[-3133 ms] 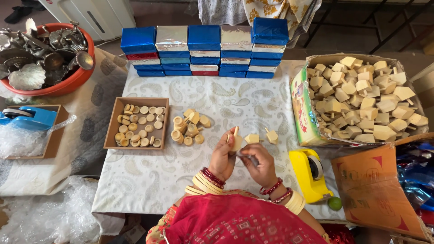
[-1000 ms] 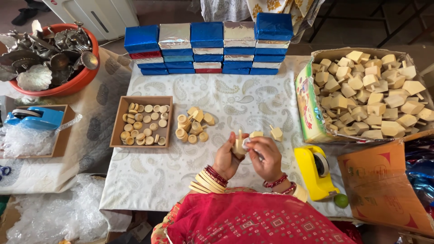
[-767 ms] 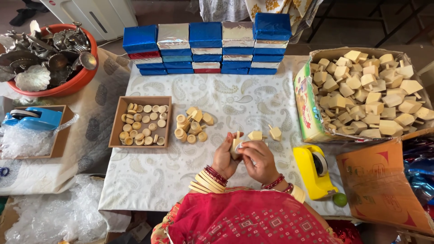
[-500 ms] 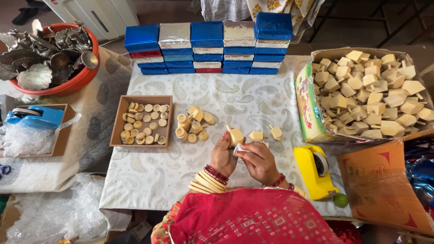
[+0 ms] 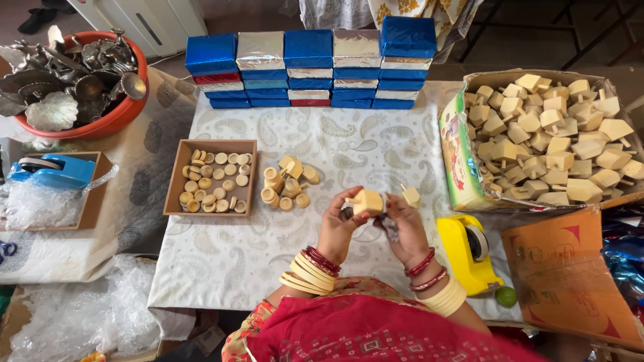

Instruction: The person wipes small wooden parts with a white cloth, picking them from a box and placing them on the table. The person handles the parts one at a time, wiping each before setting it down.

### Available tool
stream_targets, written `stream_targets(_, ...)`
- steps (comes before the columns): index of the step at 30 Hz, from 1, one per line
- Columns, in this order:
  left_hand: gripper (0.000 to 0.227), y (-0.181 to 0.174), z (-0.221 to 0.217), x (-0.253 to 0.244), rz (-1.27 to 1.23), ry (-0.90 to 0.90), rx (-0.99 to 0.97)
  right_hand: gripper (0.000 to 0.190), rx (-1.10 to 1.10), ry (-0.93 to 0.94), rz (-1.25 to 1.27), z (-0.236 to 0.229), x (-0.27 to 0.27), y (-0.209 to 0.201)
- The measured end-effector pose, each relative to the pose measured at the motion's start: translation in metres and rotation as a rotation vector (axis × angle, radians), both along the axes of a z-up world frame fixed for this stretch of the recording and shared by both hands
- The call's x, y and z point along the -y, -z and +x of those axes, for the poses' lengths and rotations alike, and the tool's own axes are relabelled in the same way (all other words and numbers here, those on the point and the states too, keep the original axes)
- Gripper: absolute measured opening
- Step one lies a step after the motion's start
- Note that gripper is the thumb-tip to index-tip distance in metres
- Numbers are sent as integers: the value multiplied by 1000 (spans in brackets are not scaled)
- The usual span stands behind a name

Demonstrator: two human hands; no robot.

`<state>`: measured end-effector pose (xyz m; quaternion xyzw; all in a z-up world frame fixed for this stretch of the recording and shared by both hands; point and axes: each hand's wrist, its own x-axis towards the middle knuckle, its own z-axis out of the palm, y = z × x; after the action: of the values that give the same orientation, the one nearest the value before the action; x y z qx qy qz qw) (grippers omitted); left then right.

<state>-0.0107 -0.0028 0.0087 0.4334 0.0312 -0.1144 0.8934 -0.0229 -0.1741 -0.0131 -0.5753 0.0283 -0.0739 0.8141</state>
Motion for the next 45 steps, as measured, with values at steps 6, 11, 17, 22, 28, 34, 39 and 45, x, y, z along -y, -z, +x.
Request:
stream_targets(6, 52, -52, -13, -14, 692, 108, 756, 38, -505, -263, 528, 3, 14, 15)
stream_targets(11, 41, -67, -15, -18, 1255, -69, 1184, 29, -357, -350, 276, 3, 34, 27)
stream_targets(17, 48, -69, -11, -21, 1050, -9, 821, 36, 11, -117, -388, -10, 18, -43)
stream_targets(22, 42, -18, -1, -12, 588, 157, 373, 38, 425, -64, -754, -19, 1, -73)
stream_targets(28, 33, 27, 8, -11, 65, 145, 72, 33, 438, -38, -641, -27, -2, -44)
stream_targets(34, 34, 25, 12, -7, 96, 89, 46, 21, 448, 68, -722, -26, 2, -48)
stream_targets(39, 37, 34, 9, -3, 41, 144, 30, 35, 647, 16, -950, -24, -20, -81)
stream_targets(45, 43, 28, 13, -12, 10, 31, -115, 29, 388, 65, -944, -23, -12, -23)
